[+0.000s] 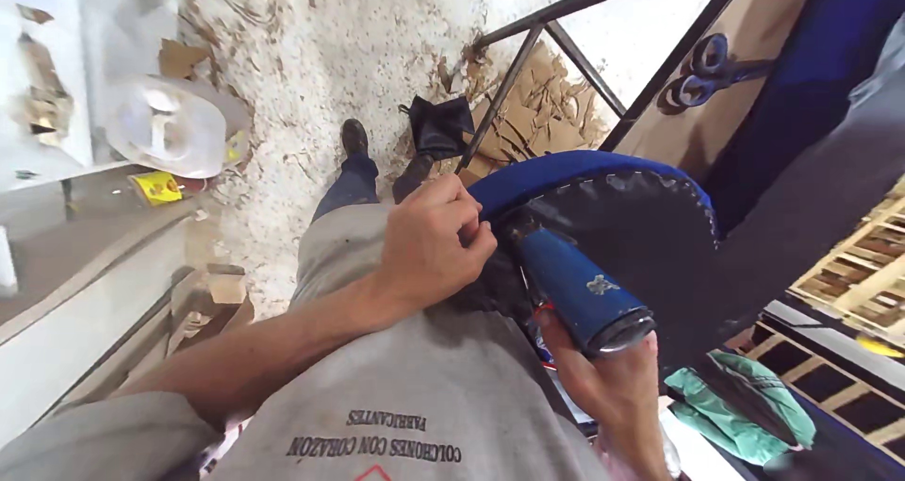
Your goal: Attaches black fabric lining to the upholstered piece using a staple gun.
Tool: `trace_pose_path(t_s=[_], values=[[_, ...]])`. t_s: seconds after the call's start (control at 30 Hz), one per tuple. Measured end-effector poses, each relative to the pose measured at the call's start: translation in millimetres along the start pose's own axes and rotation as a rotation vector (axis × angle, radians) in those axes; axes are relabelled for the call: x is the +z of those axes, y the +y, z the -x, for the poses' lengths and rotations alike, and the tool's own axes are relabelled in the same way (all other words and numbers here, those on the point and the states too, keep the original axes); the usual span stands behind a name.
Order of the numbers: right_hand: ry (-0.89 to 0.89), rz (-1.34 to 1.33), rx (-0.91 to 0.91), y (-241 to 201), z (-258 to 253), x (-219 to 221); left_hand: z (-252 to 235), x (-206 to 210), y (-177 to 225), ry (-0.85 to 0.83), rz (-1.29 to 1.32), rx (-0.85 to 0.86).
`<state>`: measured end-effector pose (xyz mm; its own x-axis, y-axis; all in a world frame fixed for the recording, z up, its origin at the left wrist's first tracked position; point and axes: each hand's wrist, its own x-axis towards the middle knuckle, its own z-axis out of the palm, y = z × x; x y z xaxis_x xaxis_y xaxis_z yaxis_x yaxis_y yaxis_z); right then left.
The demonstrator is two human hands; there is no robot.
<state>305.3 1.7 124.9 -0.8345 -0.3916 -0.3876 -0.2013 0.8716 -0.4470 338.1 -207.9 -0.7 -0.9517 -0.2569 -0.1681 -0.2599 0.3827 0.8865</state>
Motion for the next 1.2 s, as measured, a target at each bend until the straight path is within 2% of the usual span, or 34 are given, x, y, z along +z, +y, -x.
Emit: trace_pose_path(t_s=[0.23, 0.37, 0.6, 0.73, 0.9, 1.07, 1.2], values=[[0.003, 0.024, 0.003, -5.6, -6.0, -2.0, -2.1, -0.4, -1.9, 0.011, 0.012, 0.022], [0.048, -0.059, -0.001, -6.3, 0.6, -13.0, -1.0, -0.8, -5.5, 0.022, 0.045, 0.051], [-0.032, -0.01, 0.029, -11.7, 8.0, -11.5, 4.0, 1.7, -15.8, 0.062, 0.137, 0.108], [-0.053, -0.004, 0.027, -13.3, 6.3, -5.8, 7.2, 0.2, -22.3, 0.004, 0.18, 0.056], [-0.059, -0.007, 0.036, -14.9, 7.7, -6.4, 6.0, 1.4, -23.6, 0.006, 0.172, 0.066], [0.016, -0.133, 0.089, -7.2, 20.6, -15.0, 2.6, -11.6, -35.6, -0.095, 0.355, -0.021], [0.031, -0.138, 0.086, -8.9, 28.5, -12.8, 8.3, -13.8, -30.3, -0.109, 0.311, 0.092]])
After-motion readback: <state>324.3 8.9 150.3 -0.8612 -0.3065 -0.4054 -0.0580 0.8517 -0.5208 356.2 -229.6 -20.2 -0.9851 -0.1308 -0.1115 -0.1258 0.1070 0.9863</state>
